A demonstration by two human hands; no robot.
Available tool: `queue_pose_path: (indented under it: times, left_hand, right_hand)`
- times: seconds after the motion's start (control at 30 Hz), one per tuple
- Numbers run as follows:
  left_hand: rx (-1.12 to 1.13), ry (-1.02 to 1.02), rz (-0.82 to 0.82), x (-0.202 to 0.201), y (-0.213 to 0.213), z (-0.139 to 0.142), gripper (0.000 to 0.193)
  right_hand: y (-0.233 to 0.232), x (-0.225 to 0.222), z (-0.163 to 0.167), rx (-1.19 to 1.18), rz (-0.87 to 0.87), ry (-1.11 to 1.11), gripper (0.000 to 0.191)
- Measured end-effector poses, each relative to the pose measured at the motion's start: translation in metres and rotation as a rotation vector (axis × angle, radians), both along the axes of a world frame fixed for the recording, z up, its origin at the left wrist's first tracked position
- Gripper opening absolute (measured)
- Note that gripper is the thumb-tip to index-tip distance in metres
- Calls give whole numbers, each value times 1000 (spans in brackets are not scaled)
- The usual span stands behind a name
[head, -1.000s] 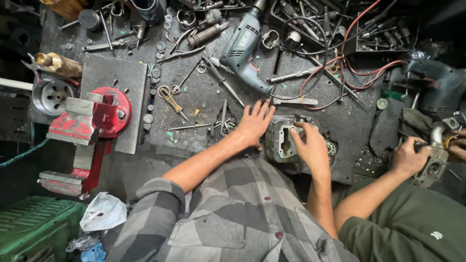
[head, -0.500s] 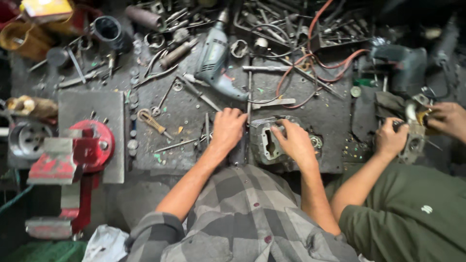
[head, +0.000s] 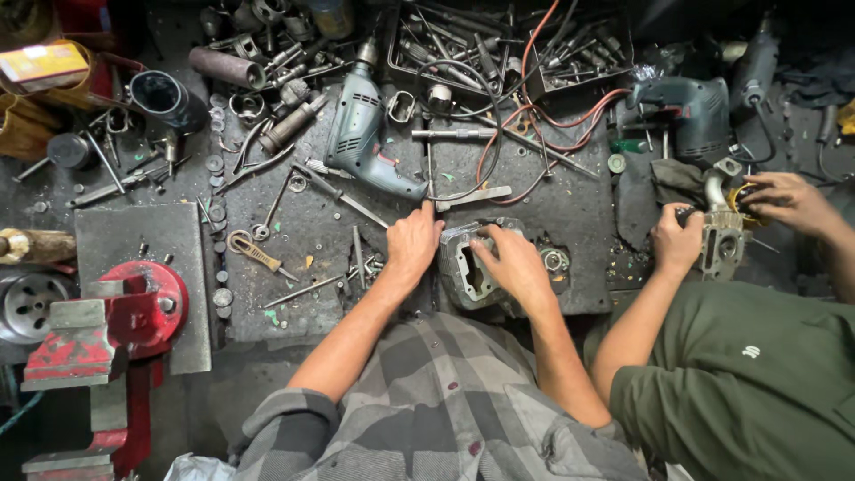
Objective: The person works at a cluttered repair bench handling small engine components, picking up bolts and fasteners from trays and the bench, fitting a piston into a cylinder, and positioning a cylinder head on the work surface. They briefly wipe a part with a cloth and walk to a shelf to retrieve items before returning to the bench.
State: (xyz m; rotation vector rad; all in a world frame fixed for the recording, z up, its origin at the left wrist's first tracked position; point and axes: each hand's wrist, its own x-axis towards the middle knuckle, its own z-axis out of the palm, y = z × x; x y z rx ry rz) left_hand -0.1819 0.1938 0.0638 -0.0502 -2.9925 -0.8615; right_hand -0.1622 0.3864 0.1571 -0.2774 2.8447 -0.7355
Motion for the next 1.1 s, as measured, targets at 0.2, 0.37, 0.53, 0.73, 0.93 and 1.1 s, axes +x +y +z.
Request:
queue_pose_path:
  times: [0.2,0.37,0.53,0.73,0.93,1.1]
  left_hand:
    - [-53,5,26,-6,3,-11,29]
    - [-252,9,110,-4,11,-16,15]
    - [-292,2,143,9,-10,-3,16]
    - [-158,84,127,36,-45,18,30]
    - [-30,-461,103,85,-96,33,42]
    - [321,-527,158,110,-144,49,39]
  right_hand:
    - [-7,-4,8,25,-129,-73,32]
    - [-23,-14,14,-84,-59,241,22]
    - [-35,-22,15,-199,29,223,20]
    - [-39,-21,7,-401,118,65,19]
    - [-24,-10,-3,-581,-96,182,14]
    - [-7,-3,-22,-521,-180,333,10]
